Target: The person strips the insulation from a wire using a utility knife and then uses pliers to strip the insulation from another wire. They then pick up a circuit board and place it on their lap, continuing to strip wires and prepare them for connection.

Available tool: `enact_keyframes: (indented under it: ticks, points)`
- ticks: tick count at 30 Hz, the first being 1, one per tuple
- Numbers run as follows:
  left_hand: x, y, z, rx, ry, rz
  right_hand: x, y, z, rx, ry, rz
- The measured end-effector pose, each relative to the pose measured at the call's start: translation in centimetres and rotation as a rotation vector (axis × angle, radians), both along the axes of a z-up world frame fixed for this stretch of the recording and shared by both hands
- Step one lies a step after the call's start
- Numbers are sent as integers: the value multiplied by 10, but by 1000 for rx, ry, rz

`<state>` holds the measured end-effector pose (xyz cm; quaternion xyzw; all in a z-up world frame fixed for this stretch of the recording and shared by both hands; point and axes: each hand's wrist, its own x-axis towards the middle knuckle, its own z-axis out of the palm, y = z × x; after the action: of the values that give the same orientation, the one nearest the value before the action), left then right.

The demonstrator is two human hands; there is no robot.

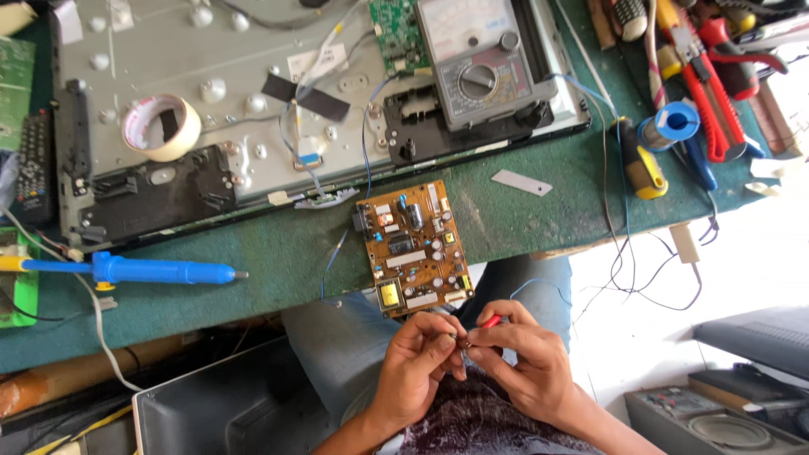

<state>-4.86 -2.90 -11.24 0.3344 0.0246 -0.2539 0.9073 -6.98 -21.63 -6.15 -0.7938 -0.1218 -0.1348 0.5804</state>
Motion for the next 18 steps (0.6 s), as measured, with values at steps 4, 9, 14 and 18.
enact_keyframes:
  ticks: [4,9,14,18]
  points:
    - [0,1,-3,-2,15,-22,0,0,-1,28,-6,-2]
    - [1,0,-5,2,20,-39,1,0,2,25,-9,-4]
    - [1,1,-6,0,30,-41,0,0,0,29,28,-15]
    - [2,1,-4,-1,35,-43,1,0,-1,39,25,-15]
